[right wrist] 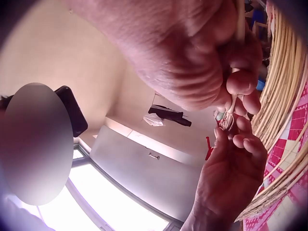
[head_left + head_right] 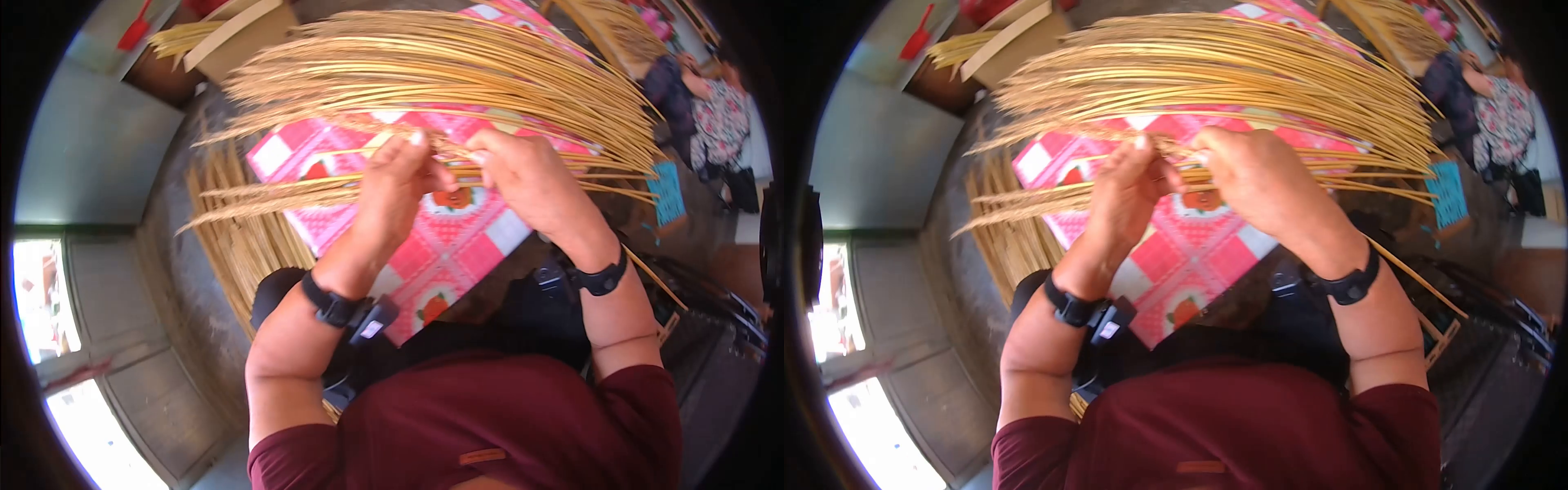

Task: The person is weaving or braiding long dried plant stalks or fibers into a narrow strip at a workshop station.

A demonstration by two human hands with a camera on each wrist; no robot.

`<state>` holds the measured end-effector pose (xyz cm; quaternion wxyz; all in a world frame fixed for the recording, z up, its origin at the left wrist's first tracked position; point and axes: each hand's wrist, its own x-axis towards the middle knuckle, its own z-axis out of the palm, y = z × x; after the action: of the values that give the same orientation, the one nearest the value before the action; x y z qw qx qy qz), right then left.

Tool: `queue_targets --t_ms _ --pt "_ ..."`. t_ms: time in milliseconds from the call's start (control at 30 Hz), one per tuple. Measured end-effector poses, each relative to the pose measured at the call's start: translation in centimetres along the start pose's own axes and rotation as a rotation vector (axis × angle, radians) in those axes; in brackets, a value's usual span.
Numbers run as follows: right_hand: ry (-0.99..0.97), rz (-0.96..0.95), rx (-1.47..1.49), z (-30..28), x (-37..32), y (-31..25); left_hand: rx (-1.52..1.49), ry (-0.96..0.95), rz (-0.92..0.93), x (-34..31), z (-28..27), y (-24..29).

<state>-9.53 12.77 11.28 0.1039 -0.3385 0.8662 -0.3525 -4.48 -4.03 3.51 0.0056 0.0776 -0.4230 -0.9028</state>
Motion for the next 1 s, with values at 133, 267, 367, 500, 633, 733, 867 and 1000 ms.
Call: queue_targets --t_ms 133,267,367,500,633,733,867,1000 --pt "-0.023 0.088 -0.006 -1.1 -0.7 0.7 -0.026 -0.073 -0.032 -0.7 1.0 0.2" --pt "-0.028 0.142 0.047 -1.4 -1.2 1.0 -0.03 -0.083 -0.027 -1.2 0.8 0.1" --pt "0.0 0.123 0.055 -1.2 -1.5 1.7 -0.092 -0.048 -0.02 -1.3 1.4 0.6" --pt "-0.029 0.13 0.063 -1.4 -1.5 1.4 -0.017 -0.042 -0.015 -1.3 1.0 0.5" --pt "-0.052 0.125 0.059 -1.2 -1.5 1.1 -0.003 -0.035 -0.017 -1.2 0.6 0.3" --pt "-0.047 0.104 0.019 -1.1 -1.3 0.5 0.059 -0.07 -0.047 -1.3 0.8 0.2" --pt "-0.013 0.08 0.051 -0.8 -1.3 0.7 0.068 -0.087 -0.054 -1.8 1.4 0.2" --pt "0.003 0.092 0.115 -0.6 -1.3 1.1 0.036 -0.092 -0.037 -1.9 1.4 0.2"
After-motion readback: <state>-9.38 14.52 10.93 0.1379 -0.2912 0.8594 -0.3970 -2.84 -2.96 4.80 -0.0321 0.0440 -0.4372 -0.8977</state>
